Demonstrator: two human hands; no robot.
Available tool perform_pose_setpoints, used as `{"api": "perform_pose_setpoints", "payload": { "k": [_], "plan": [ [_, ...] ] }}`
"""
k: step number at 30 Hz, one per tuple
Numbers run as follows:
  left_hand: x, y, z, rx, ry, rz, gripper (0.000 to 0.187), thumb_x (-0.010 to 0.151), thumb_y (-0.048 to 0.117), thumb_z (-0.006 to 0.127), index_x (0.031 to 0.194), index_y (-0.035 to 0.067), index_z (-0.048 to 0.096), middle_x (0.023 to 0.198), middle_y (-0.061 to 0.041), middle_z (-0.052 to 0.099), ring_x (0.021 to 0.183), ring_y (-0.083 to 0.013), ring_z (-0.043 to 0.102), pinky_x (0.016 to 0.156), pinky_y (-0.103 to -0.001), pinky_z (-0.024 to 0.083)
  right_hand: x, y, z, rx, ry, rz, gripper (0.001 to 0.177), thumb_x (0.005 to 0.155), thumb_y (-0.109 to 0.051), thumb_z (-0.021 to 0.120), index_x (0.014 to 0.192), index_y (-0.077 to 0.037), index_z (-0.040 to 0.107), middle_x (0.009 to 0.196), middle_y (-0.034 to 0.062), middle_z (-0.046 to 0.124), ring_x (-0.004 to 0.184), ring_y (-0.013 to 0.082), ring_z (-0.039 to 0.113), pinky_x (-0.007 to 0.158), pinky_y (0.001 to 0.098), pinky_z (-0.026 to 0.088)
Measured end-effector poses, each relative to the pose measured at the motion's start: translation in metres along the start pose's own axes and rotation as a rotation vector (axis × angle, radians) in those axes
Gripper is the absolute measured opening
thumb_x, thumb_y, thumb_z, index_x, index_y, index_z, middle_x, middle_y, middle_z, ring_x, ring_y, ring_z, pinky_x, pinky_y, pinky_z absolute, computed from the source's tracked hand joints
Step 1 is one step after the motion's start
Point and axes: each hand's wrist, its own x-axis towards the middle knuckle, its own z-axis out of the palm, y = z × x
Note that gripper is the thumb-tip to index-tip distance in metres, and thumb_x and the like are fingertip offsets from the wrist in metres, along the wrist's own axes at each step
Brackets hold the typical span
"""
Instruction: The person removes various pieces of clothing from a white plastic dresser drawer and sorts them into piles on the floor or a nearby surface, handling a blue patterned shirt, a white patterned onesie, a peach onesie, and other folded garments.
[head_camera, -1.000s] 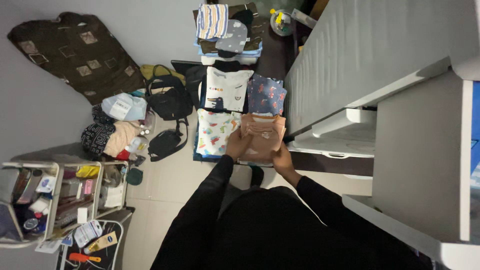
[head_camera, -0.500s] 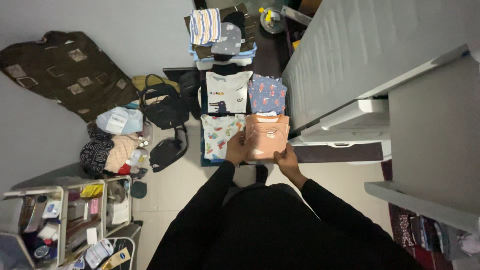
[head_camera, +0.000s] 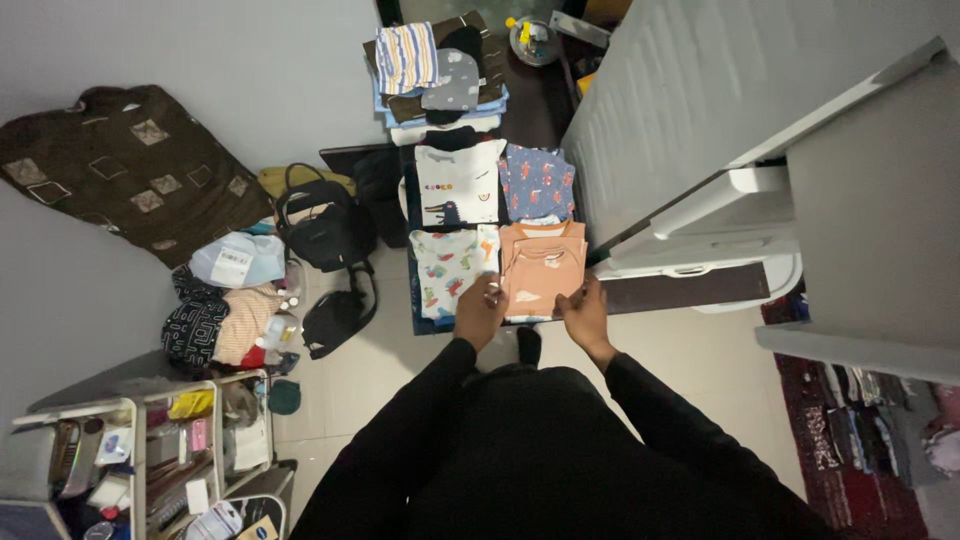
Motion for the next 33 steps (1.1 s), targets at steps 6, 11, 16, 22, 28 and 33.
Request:
{"api": "perform_pose_setpoints", "payload": {
  "k": [6, 11, 16, 22, 28, 33],
  "plan": [
    [-0.027, -0.019, -0.030, -0.043, 0.023, 0.123, 0.016, 0.085, 0.012, 0.064, 0.099, 0.005, 0.065, 0.085, -0.008, 0.070, 0.071, -0.0170, 0.067, 0.065, -0.029, 0.054, -0.032, -0.049, -0.015, -0.097, 0.084, -0.049, 0.072, 0.078, -0.023, 0.074, 0.139, -0.005, 0.041, 0.129, 0.0242, 0.046, 0.118, 0.0415, 0.043, 0.100, 0.0494, 0.036],
    [-0.033, -0.025, -0.055, 0.064, -0.028, 0.199, 0.015, 0.082, 0.009, 0.067, 0.096, 0.004, 0.067, 0.080, -0.010, 0.067, 0.071, -0.0208, 0.066, 0.066, -0.033, 0.052, -0.043, -0.093, -0.023, -0.235, 0.104, -0.284, 0.068, 0.082, -0.020, 0.071, 0.139, -0.002, 0.040, 0.134, 0.0258, 0.040, 0.122, 0.0429, 0.038, 0.100, 0.0515, 0.029],
    [-0.030, -0.021, -0.088, 0.273, 0.046, 0.262, 0.020, 0.078, 0.008, 0.067, 0.098, 0.008, 0.067, 0.093, -0.009, 0.064, 0.088, -0.0257, 0.062, 0.077, -0.037, 0.052, -0.041, -0.116, -0.016, -0.115, -0.032, -0.444, 0.044, 0.082, -0.008, 0.063, 0.126, -0.010, 0.060, 0.130, 0.0144, 0.051, 0.123, 0.0353, 0.045, 0.104, 0.0482, 0.034],
    [-0.017, -0.026, -0.110, 0.521, -0.038, 0.533, 0.034, 0.068, 0.004, 0.069, 0.102, 0.012, 0.066, 0.108, -0.009, 0.058, 0.111, -0.0307, 0.052, 0.092, -0.045, 0.042, -0.035, -0.119, 0.012, 0.041, -0.054, -0.511, 0.022, 0.082, -0.004, 0.063, 0.104, 0.000, 0.062, 0.107, 0.0186, 0.061, 0.102, 0.0391, 0.055, 0.088, 0.0450, 0.046],
    [0.004, -0.045, -0.112, 0.556, -0.108, 0.570, 0.028, 0.069, 0.005, 0.067, 0.096, 0.012, 0.067, 0.102, -0.008, 0.062, 0.106, -0.0296, 0.056, 0.089, -0.044, 0.044, -0.034, -0.136, 0.031, 0.035, -0.286, -0.556, 0.023, 0.082, -0.002, 0.064, 0.105, -0.003, 0.064, 0.103, 0.0162, 0.063, 0.103, 0.0366, 0.058, 0.089, 0.0444, 0.048],
    [0.016, -0.042, -0.118, 0.470, -0.162, 0.452, 0.020, 0.076, 0.009, 0.069, 0.096, 0.009, 0.068, 0.097, -0.008, 0.065, 0.100, -0.0309, 0.059, 0.088, -0.045, 0.046, -0.030, -0.170, 0.048, -0.111, -0.352, -0.784, 0.066, 0.065, -0.010, 0.073, 0.125, 0.004, 0.053, 0.113, 0.0277, 0.054, 0.103, 0.0433, 0.051, 0.086, 0.0500, 0.043]
  ]
}}
